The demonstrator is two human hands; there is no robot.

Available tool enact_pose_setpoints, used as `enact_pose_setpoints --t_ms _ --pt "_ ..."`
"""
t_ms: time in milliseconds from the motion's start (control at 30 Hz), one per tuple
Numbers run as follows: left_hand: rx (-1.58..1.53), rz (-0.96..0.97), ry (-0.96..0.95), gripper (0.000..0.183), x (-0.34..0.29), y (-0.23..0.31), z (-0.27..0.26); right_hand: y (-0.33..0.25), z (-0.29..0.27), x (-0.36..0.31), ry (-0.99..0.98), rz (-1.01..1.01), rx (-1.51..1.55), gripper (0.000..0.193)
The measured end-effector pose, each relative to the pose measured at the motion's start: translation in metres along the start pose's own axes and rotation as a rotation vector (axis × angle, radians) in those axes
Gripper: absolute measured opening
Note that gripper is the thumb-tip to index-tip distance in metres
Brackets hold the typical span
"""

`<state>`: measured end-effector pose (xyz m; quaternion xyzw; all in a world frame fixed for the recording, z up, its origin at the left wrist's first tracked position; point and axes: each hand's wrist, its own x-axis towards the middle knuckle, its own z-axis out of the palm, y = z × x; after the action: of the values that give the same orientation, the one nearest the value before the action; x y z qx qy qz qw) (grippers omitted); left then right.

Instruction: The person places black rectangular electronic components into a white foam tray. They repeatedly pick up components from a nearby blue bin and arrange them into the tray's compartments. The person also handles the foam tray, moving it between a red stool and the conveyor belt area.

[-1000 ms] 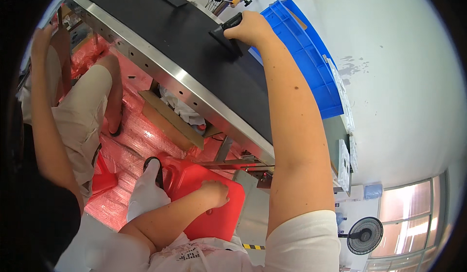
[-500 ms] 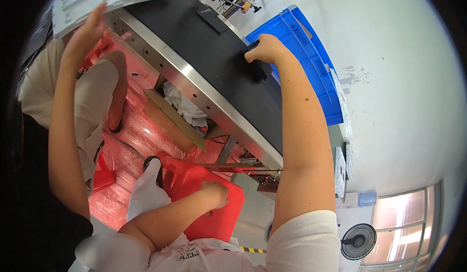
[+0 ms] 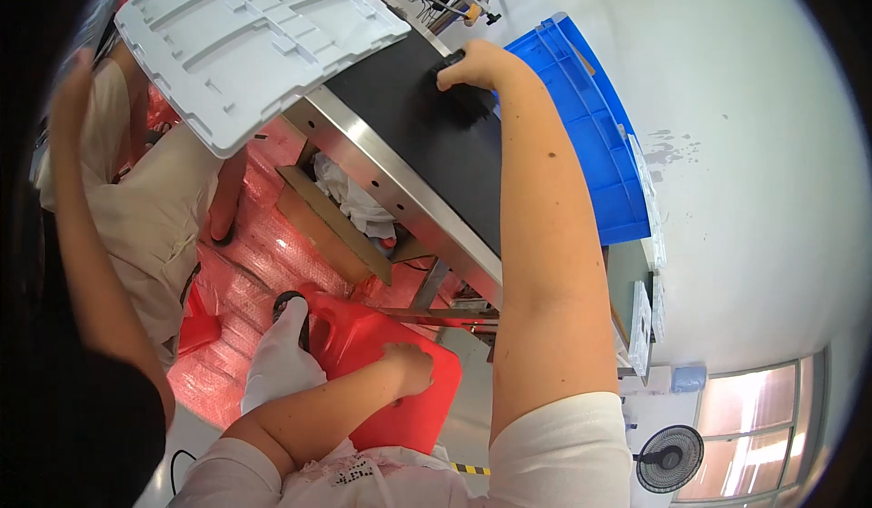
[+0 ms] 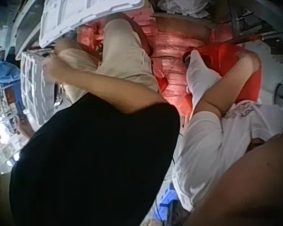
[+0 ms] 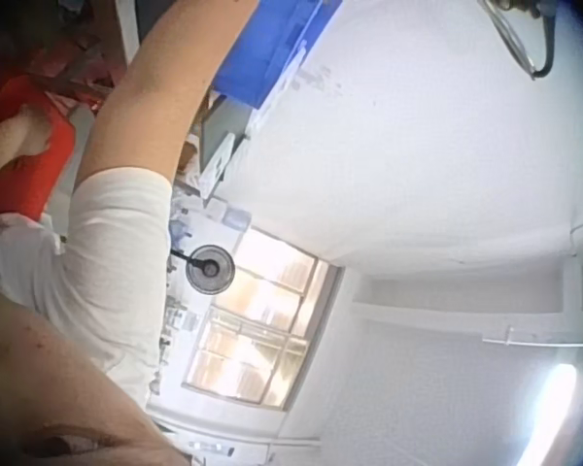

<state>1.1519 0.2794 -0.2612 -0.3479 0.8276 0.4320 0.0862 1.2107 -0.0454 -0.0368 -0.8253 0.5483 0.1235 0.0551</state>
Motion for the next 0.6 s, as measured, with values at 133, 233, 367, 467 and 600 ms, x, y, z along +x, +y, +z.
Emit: enact_pose_setpoints --t_ms 133,233,367,467,600 --pt "0.004 -0.008 -0.01 0.044 -0.001 -0.001 -0.005 0.025 0.007 -0.01 -0.038 0.123 0.169 0.056" --pt "-0.003 -0.061 -0.057 0.043 0.001 0.002 -0.009 0.031 0.014 -0.025 0.039 0.11 0.037 0.054" --pt "-0.033 -0.092 0.039 0.041 0.005 -0.004 -0.005 0.04 0.026 -0.063 0.18 0.155 0.064 0.051" --pt "-0.02 -0.082 0.074 0.042 0.007 -0.008 -0.001 0.062 0.032 -0.098 0.203 0.14 -0.02 0.049" --pt "-0.025 -0.104 0.073 0.043 0.009 -0.012 0.002 0.108 0.04 -0.156 0.157 0.199 0.006 0.05"
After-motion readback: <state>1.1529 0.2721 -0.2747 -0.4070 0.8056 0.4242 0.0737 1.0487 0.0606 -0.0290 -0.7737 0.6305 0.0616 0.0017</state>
